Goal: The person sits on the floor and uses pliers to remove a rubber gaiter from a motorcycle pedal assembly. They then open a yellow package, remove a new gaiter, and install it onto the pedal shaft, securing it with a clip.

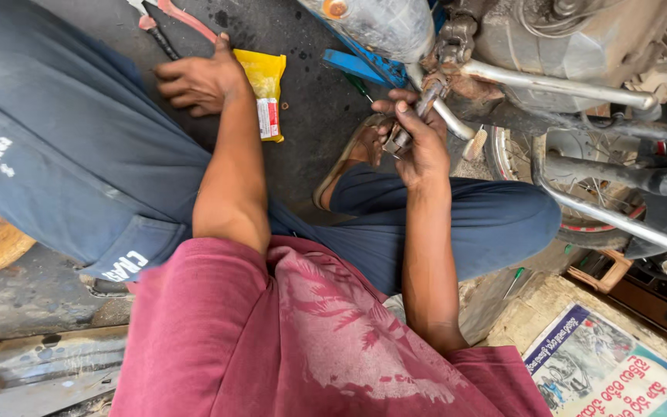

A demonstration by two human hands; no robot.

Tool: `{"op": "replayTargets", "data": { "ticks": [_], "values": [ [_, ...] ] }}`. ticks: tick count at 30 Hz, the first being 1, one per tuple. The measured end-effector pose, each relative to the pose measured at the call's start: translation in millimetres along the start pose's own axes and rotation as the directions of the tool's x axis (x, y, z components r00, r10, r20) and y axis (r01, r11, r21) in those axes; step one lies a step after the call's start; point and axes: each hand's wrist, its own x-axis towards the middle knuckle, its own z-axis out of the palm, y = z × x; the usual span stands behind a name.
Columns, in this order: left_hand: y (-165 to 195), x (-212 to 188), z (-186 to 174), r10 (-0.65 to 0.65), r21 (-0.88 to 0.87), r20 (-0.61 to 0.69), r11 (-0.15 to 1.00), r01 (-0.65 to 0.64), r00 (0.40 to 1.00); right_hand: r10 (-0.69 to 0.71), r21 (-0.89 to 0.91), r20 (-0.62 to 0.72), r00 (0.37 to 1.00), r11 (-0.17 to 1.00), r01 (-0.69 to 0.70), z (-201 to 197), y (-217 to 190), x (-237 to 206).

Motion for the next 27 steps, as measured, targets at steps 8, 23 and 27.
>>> {"op": "replayTargets", "data": {
  "ticks": [8,23,27],
  "values": [
    [-3.8,6.5,-6.5,0.135,-0.102,0.065,0.986,-0.128,0.989,0.006,-0.128,-0.071,0.997,0.992,-0.015,-3.5,-2.8,-4.6],
    [-132.9,-92.0,-42.0,0.346,-0.344,0.936,0.938,0.046,-0.070,-0.008,-0.136,-0.073,0.997,0.991,-0.002,-2.9,-13.8,-30.0],
    [-151.1,-119.8,-32.8,0.423,-0.402,0.900,0.899,0.175,-0.103,-0.041,-0.185,-0.054,0.998,0.982,0.030,-7.9,-16.9,-41.0]
  ]
}}
